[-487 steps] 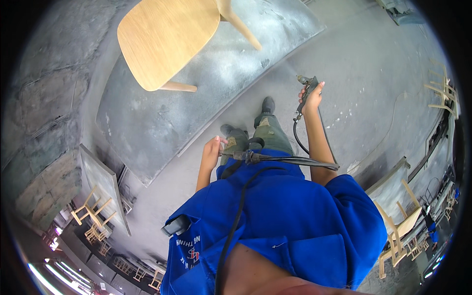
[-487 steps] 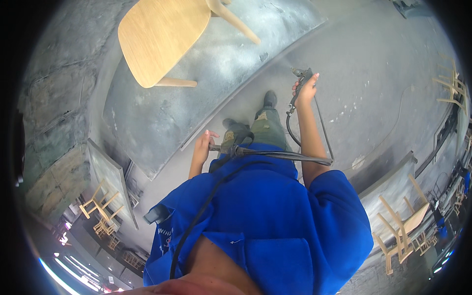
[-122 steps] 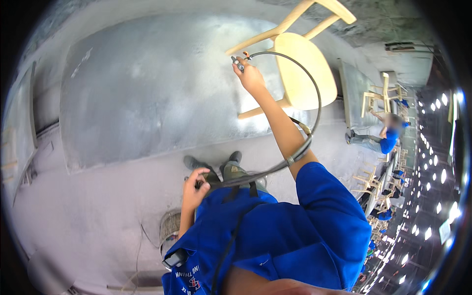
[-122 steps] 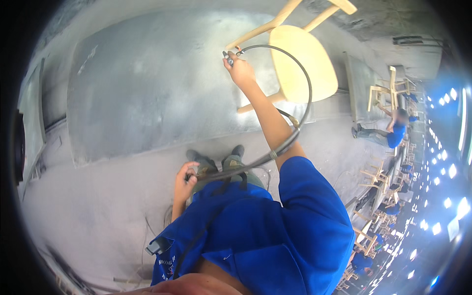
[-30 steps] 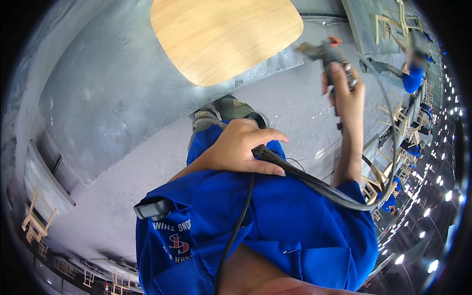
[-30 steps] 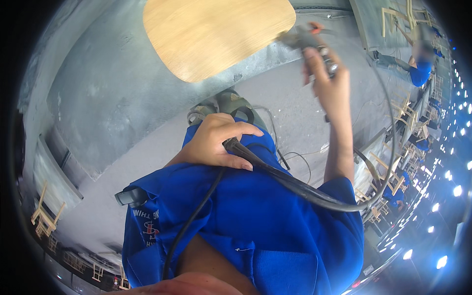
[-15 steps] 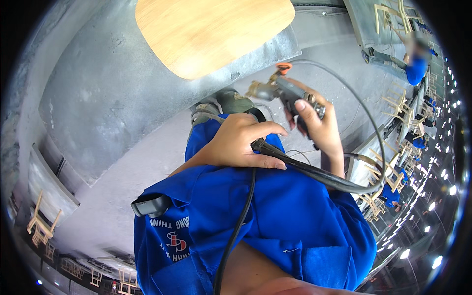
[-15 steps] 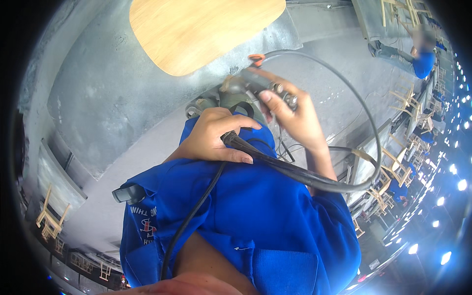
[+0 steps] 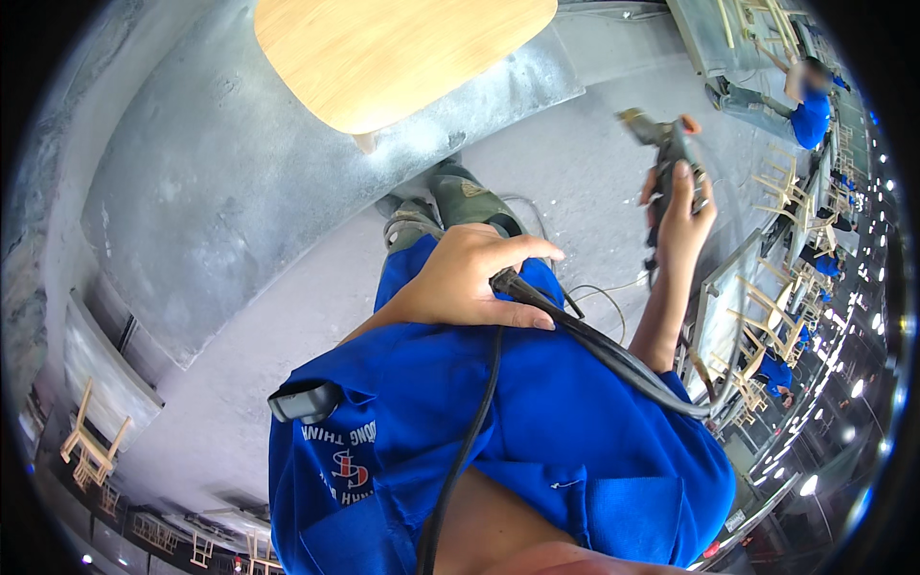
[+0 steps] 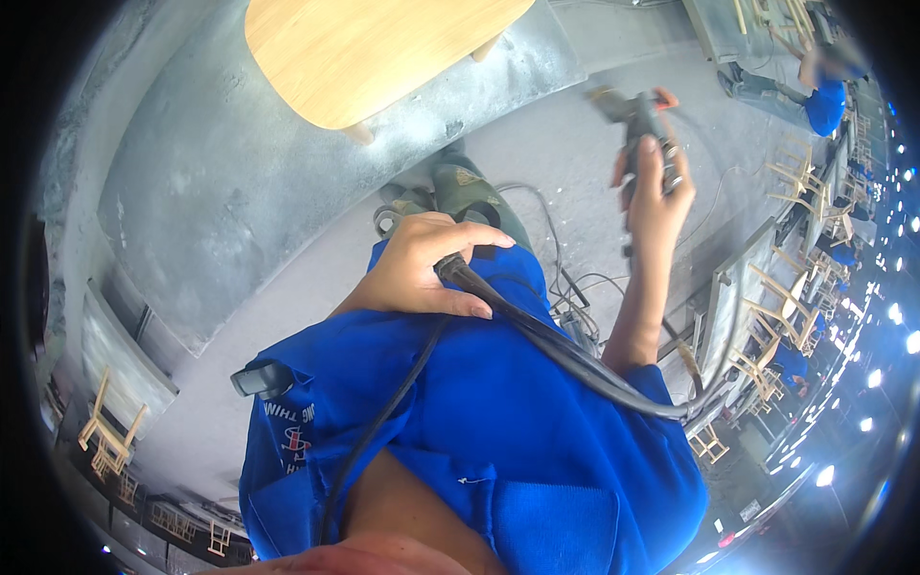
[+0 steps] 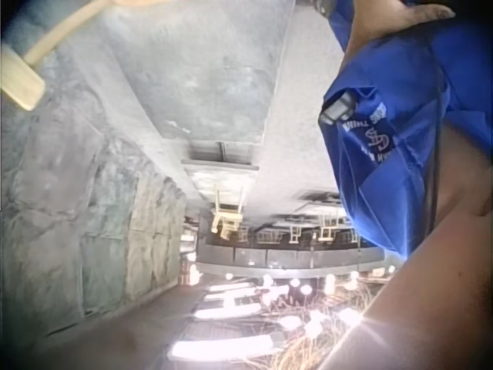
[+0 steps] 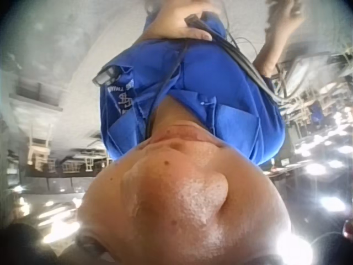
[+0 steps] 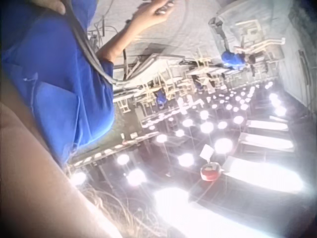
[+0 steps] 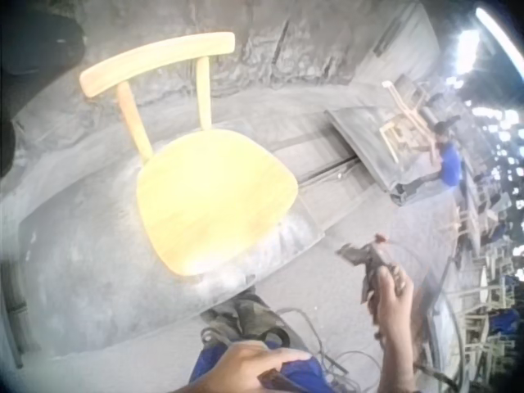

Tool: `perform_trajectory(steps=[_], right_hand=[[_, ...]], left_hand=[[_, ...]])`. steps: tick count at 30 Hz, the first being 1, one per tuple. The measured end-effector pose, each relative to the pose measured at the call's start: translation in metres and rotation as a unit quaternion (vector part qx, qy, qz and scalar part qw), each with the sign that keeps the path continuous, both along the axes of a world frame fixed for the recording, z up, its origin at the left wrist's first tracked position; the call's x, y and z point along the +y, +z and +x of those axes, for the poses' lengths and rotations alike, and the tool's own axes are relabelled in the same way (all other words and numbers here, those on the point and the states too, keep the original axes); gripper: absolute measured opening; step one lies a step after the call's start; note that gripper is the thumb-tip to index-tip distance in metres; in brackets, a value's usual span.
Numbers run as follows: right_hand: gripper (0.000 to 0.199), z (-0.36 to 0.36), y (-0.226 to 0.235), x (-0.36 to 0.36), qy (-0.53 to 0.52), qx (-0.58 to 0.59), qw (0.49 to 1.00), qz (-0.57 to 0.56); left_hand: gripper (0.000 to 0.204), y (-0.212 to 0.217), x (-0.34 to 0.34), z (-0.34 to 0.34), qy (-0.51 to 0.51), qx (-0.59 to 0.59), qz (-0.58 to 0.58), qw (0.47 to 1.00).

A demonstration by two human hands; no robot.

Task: The person uses a spray gun to apply finish to wooden chairs in a factory. They rotate each chair to coat all sides, then place it on a metal platform. Other workers in blue shirts are visible in the background.

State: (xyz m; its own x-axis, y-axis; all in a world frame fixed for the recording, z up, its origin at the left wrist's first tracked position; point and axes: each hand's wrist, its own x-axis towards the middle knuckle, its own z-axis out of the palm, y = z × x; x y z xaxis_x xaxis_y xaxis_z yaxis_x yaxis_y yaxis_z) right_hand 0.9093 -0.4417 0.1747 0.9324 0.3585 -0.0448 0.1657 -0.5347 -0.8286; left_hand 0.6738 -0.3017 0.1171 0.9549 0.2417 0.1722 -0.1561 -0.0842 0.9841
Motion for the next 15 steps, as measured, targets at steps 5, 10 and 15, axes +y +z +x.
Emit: perform_trajectory(steps=[5,10,15], right_hand=[[0.06,-0.048,-0.053,-0.014,0.16,0.332,0.922,0.12],[0.055,-0.025,-0.177,0.015,0.162,0.502,0.831,0.175],[0.04,0.017,-0.269,0.018,0.032,0.506,0.859,0.077]], left_hand=[[0.063,-0.004,-0.023,0.001,0.002,0.025,0.042,0.999],[0.056,-0.002,-0.059,0.022,-0.024,0.16,0.073,0.984],[0.08,0.012,-0.073,0.065,0.075,0.187,0.073,0.977]])
